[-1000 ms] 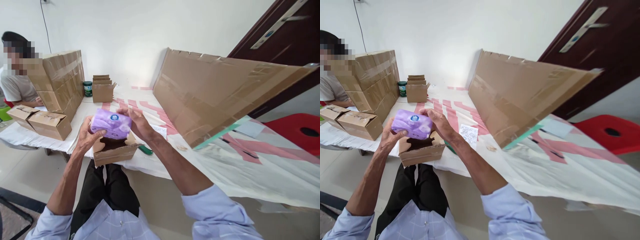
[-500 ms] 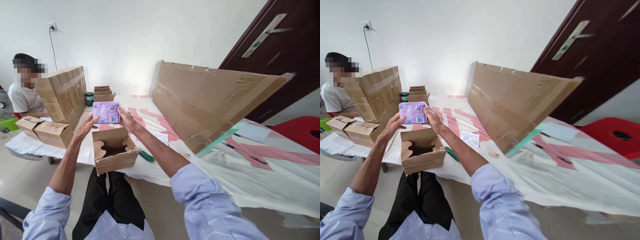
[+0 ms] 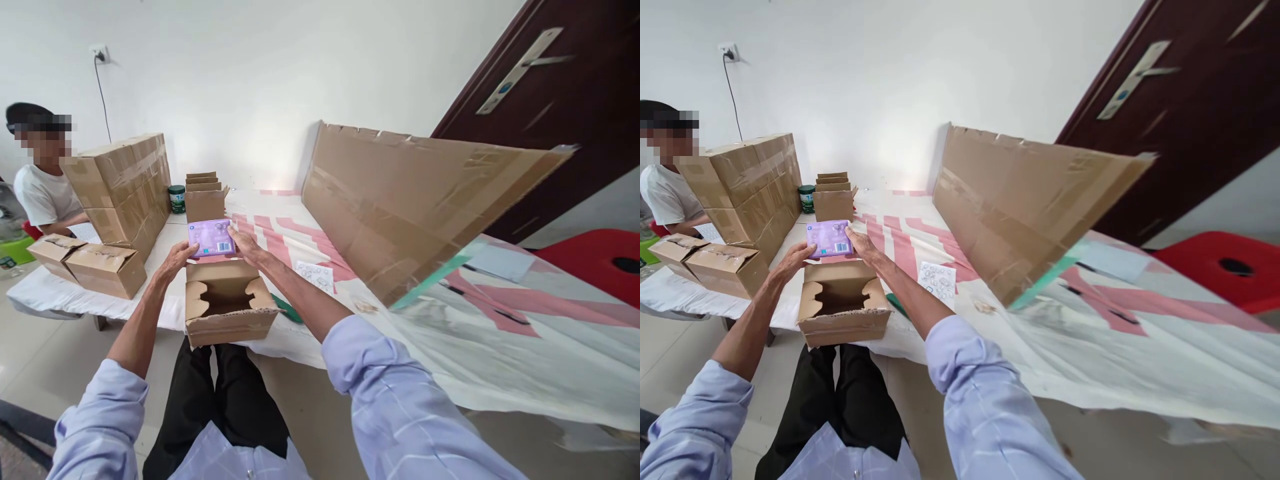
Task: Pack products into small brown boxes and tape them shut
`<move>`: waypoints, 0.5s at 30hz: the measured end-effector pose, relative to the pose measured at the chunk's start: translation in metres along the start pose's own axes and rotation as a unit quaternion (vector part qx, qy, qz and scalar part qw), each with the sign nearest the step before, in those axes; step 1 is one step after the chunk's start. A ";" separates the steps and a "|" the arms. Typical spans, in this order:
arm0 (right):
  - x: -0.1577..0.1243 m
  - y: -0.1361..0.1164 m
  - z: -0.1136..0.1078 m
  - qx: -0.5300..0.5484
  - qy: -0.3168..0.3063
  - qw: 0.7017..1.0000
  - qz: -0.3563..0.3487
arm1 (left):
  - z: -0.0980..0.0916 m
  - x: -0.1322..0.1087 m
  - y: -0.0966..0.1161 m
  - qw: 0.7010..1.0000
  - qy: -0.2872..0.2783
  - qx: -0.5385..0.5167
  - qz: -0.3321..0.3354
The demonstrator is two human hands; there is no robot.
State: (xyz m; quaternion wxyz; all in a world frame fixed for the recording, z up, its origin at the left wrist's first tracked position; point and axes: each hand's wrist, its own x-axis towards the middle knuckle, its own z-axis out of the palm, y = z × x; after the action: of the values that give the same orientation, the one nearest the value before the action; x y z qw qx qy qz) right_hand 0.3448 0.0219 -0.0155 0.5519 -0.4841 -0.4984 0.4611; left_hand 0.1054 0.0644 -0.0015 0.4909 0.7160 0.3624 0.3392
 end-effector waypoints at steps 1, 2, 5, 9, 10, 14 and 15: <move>0.000 0.000 0.000 0.002 0.002 1.000 -0.003 | 0.001 0.001 0.001 1.000 0.002 -0.001 0.003; 0.000 -0.001 0.000 0.005 0.006 1.000 -0.008 | 0.001 0.003 0.003 1.000 0.005 -0.003 0.008; 0.003 -0.008 -0.001 0.019 0.010 0.999 -0.038 | 0.001 0.008 0.014 0.999 0.018 -0.006 0.032; 0.008 -0.027 -0.002 0.039 0.012 0.996 -0.085 | -0.002 0.010 0.037 0.997 0.037 -0.006 0.074; 0.008 -0.032 -0.003 0.044 0.006 0.994 -0.099 | -0.002 0.009 0.043 0.995 0.041 -0.004 0.087; 0.004 -0.053 -0.004 0.059 -0.027 0.987 -0.148 | -0.005 0.004 0.064 0.988 0.050 -0.001 0.143; 0.002 -0.058 -0.004 0.057 -0.030 0.985 -0.159 | -0.005 0.002 0.068 0.987 0.049 -0.004 0.154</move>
State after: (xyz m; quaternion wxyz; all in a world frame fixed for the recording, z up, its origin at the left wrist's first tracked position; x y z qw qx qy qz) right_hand 0.3504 0.0177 0.0424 0.6296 -0.3525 -0.5583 0.4094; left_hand 0.1146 0.0516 0.0646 0.4172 0.7436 0.2706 0.4470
